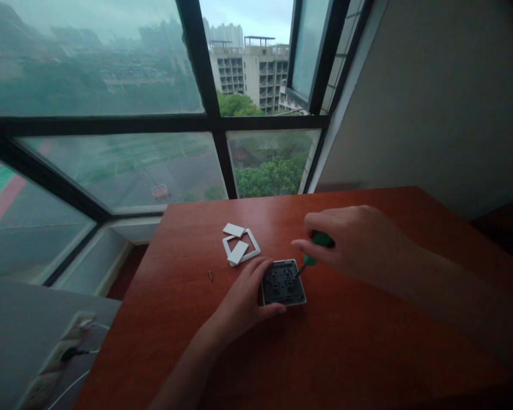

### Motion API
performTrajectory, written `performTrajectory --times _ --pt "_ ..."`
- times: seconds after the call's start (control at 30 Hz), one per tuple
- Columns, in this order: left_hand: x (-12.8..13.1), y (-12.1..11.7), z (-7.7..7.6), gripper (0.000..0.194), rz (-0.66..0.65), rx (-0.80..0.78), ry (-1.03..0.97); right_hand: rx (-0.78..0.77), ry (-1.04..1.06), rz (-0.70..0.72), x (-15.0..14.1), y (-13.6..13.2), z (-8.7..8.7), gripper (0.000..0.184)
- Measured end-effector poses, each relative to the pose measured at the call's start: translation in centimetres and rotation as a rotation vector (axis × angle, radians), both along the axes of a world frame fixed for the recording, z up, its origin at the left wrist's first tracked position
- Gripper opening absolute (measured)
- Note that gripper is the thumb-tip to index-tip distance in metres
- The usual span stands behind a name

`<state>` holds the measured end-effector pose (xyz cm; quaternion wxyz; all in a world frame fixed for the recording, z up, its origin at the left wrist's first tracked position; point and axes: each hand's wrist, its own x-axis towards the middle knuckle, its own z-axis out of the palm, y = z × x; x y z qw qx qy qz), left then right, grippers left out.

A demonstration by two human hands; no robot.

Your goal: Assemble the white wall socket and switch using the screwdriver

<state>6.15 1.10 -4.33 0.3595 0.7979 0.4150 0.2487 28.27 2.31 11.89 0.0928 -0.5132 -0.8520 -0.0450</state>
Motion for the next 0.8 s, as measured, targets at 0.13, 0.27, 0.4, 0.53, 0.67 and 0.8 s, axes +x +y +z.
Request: performTrajectory --times 0.13,0.27,0.4,0.53,0.67,0.8 --pt "0.0 0.0 -0.2 0.085 -0.001 -0.001 0.001 -0.081 0.061 0.031 0.4 -0.6 0.8 0.011" --pt "0.0 0.1 -0.2 0.085 -0.005 0.001 0.003 -0.214 0.113 0.163 0.6 -0.8 1.2 0.008" --pt "0.0 0.0 -0.1 0.084 -0.009 0.002 0.004 -0.085 0.029 0.056 0.0 -0.6 0.5 0.019" --pt "0.0 0.0 -0.2 0.086 -0.011 0.007 0.002 -0.113 0.015 0.077 -0.6 -1.2 0.8 0.003" --pt "0.0 0.1 -0.4 0.086 -0.014 0.011 -0.013 -0.166 0.010 0.155 -0.6 -1.3 1.2 0.005" --pt "0.1 0.1 -0.3 0.087 -0.016 0.010 -0.017 0.015 -0.100 0.015 -0.7 -1.0 0.4 0.020"
